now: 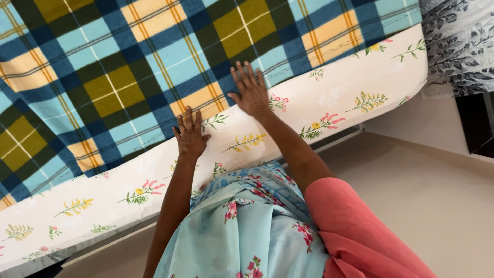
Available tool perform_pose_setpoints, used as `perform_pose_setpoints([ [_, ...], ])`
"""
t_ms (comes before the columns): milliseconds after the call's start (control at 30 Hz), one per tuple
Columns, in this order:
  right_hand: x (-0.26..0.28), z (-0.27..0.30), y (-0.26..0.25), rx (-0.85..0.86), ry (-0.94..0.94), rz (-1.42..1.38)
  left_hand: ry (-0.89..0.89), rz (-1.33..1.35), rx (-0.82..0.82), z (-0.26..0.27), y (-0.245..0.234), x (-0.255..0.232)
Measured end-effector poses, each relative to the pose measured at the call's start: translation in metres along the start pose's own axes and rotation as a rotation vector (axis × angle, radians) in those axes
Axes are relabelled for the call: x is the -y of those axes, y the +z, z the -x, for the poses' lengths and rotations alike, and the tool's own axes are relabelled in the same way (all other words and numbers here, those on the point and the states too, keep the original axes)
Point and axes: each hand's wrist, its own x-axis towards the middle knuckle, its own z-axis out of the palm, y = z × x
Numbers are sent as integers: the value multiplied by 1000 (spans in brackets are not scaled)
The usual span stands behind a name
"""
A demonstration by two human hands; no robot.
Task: The person spreads a plaid blanket over a bed and smooths it out by hand.
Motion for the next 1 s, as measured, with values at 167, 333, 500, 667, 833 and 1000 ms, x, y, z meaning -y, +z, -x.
perform_pose_setpoints([
  [167, -44, 7, -2, -114, 58, 13, 5, 7, -13, -2, 4, 1],
  [333, -58, -3, 0, -130, 466, 65, 3, -4, -31, -4, 9, 2],
  [500, 2, -16, 19, -163, 54, -52, 4, -12, -18, -5, 12, 3],
  [667, -40, -2, 7, -144, 95, -15, -10, -6, 13, -6, 10, 3],
  [833, -105, 18, -13, -200, 215, 2, 35, 20, -22, -7, 10, 6],
  [1000, -128, 24, -9, -277, 431, -89, 36, 11, 1, -3, 1, -2],
])
